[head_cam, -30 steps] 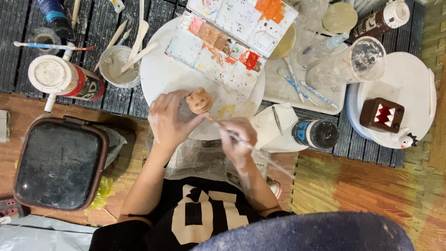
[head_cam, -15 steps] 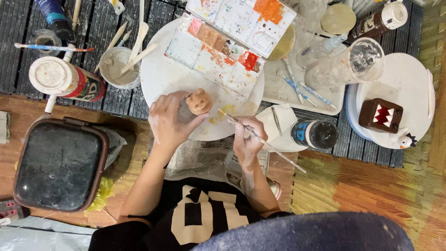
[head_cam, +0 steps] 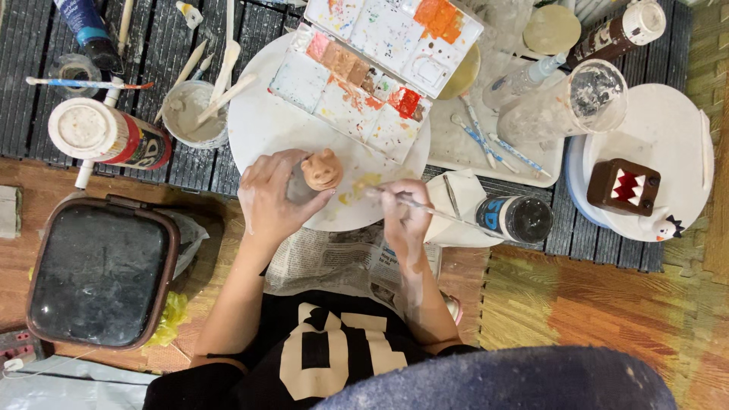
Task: The person paints a small clay figurine using a fine brush and watercolor paints. They repeatedly dip the brush into a water container and apply paint to the figurine's surface while rotating it on a white plate.
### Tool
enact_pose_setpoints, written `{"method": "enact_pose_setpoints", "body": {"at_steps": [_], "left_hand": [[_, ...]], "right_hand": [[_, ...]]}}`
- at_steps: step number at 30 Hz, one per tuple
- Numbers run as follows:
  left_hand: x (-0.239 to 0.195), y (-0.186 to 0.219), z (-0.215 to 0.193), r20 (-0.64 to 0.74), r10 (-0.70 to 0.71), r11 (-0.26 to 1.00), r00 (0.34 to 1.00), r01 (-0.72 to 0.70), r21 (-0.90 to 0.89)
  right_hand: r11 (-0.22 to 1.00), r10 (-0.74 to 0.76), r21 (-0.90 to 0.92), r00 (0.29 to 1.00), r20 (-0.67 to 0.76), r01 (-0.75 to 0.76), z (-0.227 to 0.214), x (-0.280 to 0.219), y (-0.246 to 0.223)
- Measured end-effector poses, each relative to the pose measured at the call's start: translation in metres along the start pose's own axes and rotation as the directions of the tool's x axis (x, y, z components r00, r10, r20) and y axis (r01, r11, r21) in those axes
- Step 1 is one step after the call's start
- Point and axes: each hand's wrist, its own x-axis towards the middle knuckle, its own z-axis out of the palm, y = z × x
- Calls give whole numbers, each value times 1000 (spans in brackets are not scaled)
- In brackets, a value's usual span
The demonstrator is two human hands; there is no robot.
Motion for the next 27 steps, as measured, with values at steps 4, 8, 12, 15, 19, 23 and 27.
{"method": "enact_pose_setpoints", "body": {"at_steps": [4, 8, 12, 15, 19, 23, 27], "left_hand": [[-1, -1, 1, 9, 1, 1000, 1000, -1, 10], [-1, -2, 1, 6, 1, 1000, 1000, -1, 16], [-2, -3, 2, 0, 11, 1000, 1000, -11, 4], [-1, -2, 3, -2, 5, 1000, 1000, -5, 19], [0, 1, 1, -13, 13, 1000, 1000, -13, 19], [2, 0, -4, 13, 44, 999, 999, -44, -21], [5, -5, -9, 28, 76, 997, 997, -75, -34]], "right_hand": [[998, -5, -56, 991, 136, 13, 11, -1, 7], [1000, 10, -23, 999, 31, -10, 10, 7, 6], [999, 18, 45, 999, -41, -16, -3, 8, -3], [999, 18, 30, 1000, 15, -18, 0, 6, -6], [998, -66, 18, 996, -55, 67, 3, 9, 1], [984, 138, 140, 976, -169, -115, -5, 4, -1], [988, 135, 103, 963, -233, -114, -16, 19, -5]]}}
